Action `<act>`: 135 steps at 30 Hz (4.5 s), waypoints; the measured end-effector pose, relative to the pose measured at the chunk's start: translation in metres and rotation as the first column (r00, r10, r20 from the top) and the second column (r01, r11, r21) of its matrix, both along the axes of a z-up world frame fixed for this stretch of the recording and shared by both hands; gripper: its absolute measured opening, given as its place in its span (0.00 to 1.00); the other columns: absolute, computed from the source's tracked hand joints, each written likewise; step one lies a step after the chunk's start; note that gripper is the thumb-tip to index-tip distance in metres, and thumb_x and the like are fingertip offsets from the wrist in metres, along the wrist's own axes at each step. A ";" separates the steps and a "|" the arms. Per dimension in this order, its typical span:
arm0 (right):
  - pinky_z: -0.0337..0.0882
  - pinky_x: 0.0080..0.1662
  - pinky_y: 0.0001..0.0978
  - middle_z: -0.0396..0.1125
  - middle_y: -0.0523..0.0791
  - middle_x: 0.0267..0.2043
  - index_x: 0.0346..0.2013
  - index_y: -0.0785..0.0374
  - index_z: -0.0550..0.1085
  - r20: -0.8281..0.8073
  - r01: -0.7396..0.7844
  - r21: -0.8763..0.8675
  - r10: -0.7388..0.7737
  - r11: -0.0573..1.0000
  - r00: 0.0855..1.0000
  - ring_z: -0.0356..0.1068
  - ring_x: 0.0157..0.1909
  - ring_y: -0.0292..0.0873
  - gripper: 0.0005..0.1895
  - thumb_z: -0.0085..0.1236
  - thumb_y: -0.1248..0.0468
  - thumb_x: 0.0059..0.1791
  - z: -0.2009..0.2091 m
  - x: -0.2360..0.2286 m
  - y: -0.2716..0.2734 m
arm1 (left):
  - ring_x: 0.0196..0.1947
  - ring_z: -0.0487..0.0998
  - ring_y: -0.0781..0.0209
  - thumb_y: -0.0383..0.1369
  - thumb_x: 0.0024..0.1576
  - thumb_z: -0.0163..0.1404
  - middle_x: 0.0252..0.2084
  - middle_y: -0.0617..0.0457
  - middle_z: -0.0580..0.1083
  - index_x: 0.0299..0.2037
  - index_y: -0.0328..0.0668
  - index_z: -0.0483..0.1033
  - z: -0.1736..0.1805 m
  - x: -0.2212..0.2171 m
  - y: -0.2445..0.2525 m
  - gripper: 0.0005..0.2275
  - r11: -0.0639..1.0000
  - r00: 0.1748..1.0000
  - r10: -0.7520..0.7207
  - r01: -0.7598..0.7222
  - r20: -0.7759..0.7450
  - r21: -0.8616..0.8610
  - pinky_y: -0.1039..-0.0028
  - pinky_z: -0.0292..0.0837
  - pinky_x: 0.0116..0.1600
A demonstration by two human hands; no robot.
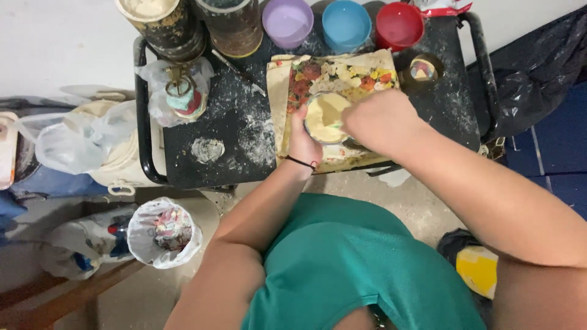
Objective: The person scoops a white powder from a container into a small bowl using a green spatula. They then mix the powder with a liquid in the bowl to form a dough-like consistency. Finally, the person pours the mixture into a heart-shaped mold and shakes it to settle the contents.
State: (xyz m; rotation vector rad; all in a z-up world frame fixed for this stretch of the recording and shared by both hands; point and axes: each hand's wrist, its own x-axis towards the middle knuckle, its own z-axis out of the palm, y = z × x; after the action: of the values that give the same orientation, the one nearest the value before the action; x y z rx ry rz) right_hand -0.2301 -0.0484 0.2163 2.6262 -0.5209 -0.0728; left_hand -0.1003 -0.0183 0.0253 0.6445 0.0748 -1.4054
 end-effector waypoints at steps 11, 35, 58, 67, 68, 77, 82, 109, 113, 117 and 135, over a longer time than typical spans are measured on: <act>0.70 0.32 0.33 0.57 0.34 0.14 0.15 0.50 0.69 -0.009 0.026 0.037 -0.026 0.999 1.000 0.63 0.21 0.36 0.20 0.64 0.66 0.49 0.017 0.007 -0.007 | 0.57 0.79 0.46 0.52 0.58 0.55 0.58 0.43 0.77 0.60 0.46 0.77 0.003 -0.005 0.005 0.25 1.000 1.000 -0.024 0.024 -0.012 0.004 0.52 0.77 0.58; 0.69 0.30 0.31 0.58 0.34 0.13 0.14 0.51 0.69 -0.034 0.078 0.005 -0.078 0.997 0.996 0.63 0.20 0.35 0.18 0.65 0.68 0.45 0.016 0.002 -0.005 | 0.53 0.81 0.48 0.55 0.56 0.55 0.55 0.46 0.79 0.58 0.49 0.78 0.000 0.011 -0.008 0.26 0.996 0.995 -0.093 0.092 0.026 0.016 0.54 0.79 0.56; 0.71 0.32 0.32 0.63 0.34 0.15 0.16 0.50 0.73 -0.044 0.130 -0.049 -0.132 0.990 0.990 0.66 0.23 0.36 0.17 0.67 0.64 0.48 0.020 -0.003 -0.014 | 0.50 0.83 0.49 0.56 0.55 0.55 0.52 0.47 0.81 0.56 0.49 0.79 0.000 0.000 0.001 0.26 0.980 0.979 -0.198 0.196 0.053 0.040 0.51 0.80 0.54; 0.68 0.29 0.33 0.61 0.32 0.15 0.15 0.47 0.72 -0.015 0.130 -0.091 -0.131 0.987 0.991 0.68 0.22 0.35 0.16 0.66 0.67 0.43 0.019 -0.002 -0.010 | 0.54 0.81 0.48 0.53 0.58 0.55 0.56 0.44 0.79 0.60 0.46 0.77 0.006 -0.005 0.005 0.26 0.982 0.981 -0.191 0.191 0.027 0.012 0.52 0.78 0.56; 0.71 0.31 0.34 0.63 0.34 0.15 0.16 0.50 0.74 -0.103 0.207 0.014 -0.205 0.978 0.973 0.68 0.23 0.36 0.15 0.64 0.66 0.47 0.017 -0.007 -0.012 | 0.53 0.82 0.48 0.55 0.57 0.54 0.54 0.46 0.80 0.57 0.47 0.78 0.005 -0.001 0.003 0.26 0.979 0.978 -0.202 0.201 0.048 0.037 0.51 0.80 0.54; 0.75 0.34 0.39 0.68 0.36 0.17 0.17 0.49 0.77 -0.150 0.283 0.064 -0.271 0.957 0.951 0.73 0.26 0.39 0.17 0.61 0.64 0.51 0.021 -0.009 -0.004 | 0.50 0.83 0.48 0.57 0.55 0.53 0.51 0.47 0.81 0.55 0.49 0.79 -0.020 0.000 -0.005 0.26 0.974 0.972 -0.221 0.216 0.080 0.066 0.50 0.81 0.51; 0.72 0.30 0.39 0.68 0.36 0.17 0.17 0.46 0.76 -0.060 0.191 0.099 -0.186 0.977 0.981 0.74 0.25 0.40 0.14 0.61 0.64 0.46 -0.002 -0.002 -0.006 | 0.55 0.80 0.43 0.56 0.57 0.53 0.56 0.44 0.79 0.59 0.47 0.77 -0.005 -0.002 -0.002 0.27 0.980 0.976 -0.197 0.195 0.090 0.027 0.48 0.78 0.55; 0.71 0.53 0.46 0.73 0.52 0.47 0.49 0.57 0.85 0.656 0.085 0.466 -0.408 0.881 0.635 0.72 0.49 0.56 0.17 0.66 0.76 0.49 -0.076 -0.170 0.010 | 0.55 0.80 0.48 0.57 0.60 0.52 0.54 0.42 0.79 0.59 0.43 0.77 0.028 -0.012 -0.001 0.27 0.984 0.981 -0.176 0.172 0.083 0.050 0.56 0.76 0.60; 0.70 0.47 0.48 0.76 0.52 0.35 0.46 0.60 0.83 0.421 0.040 0.880 -0.816 0.473 0.397 0.75 0.39 0.55 0.07 0.64 0.66 0.53 -0.055 -0.128 0.017 | 0.55 0.80 0.45 0.52 0.61 0.54 0.55 0.39 0.78 0.58 0.40 0.77 0.013 -0.027 -0.009 0.24 0.984 0.981 -0.179 0.179 0.080 0.011 0.56 0.76 0.59; 0.59 0.24 0.27 0.64 0.47 0.12 0.32 0.65 0.81 0.086 -0.132 0.990 -0.975 0.059 0.207 0.58 0.14 0.36 0.16 0.67 0.54 0.53 -0.091 -0.114 0.003 | 0.53 0.81 0.46 0.52 0.60 0.56 0.54 0.39 0.79 0.58 0.43 0.78 0.005 -0.031 -0.015 0.24 0.986 0.982 -0.168 0.167 0.084 0.017 0.57 0.77 0.58; 0.74 0.51 0.43 0.75 0.52 0.49 0.55 0.62 0.82 0.642 0.090 0.250 -0.235 0.964 0.730 0.76 0.50 0.55 0.17 0.69 0.68 0.51 -0.075 -0.114 -0.037 | 0.58 0.76 0.52 0.38 0.63 0.55 0.56 0.39 0.77 0.59 0.35 0.77 0.025 -0.018 -0.047 0.18 0.907 0.852 0.004 0.218 0.524 -0.361 0.61 0.74 0.62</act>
State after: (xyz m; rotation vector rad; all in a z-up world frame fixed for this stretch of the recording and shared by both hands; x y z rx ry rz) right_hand -0.3445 -0.0849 0.1413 2.7430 -1.0323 0.8457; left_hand -0.1182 -0.0658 0.0500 0.6564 -0.6841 -1.2594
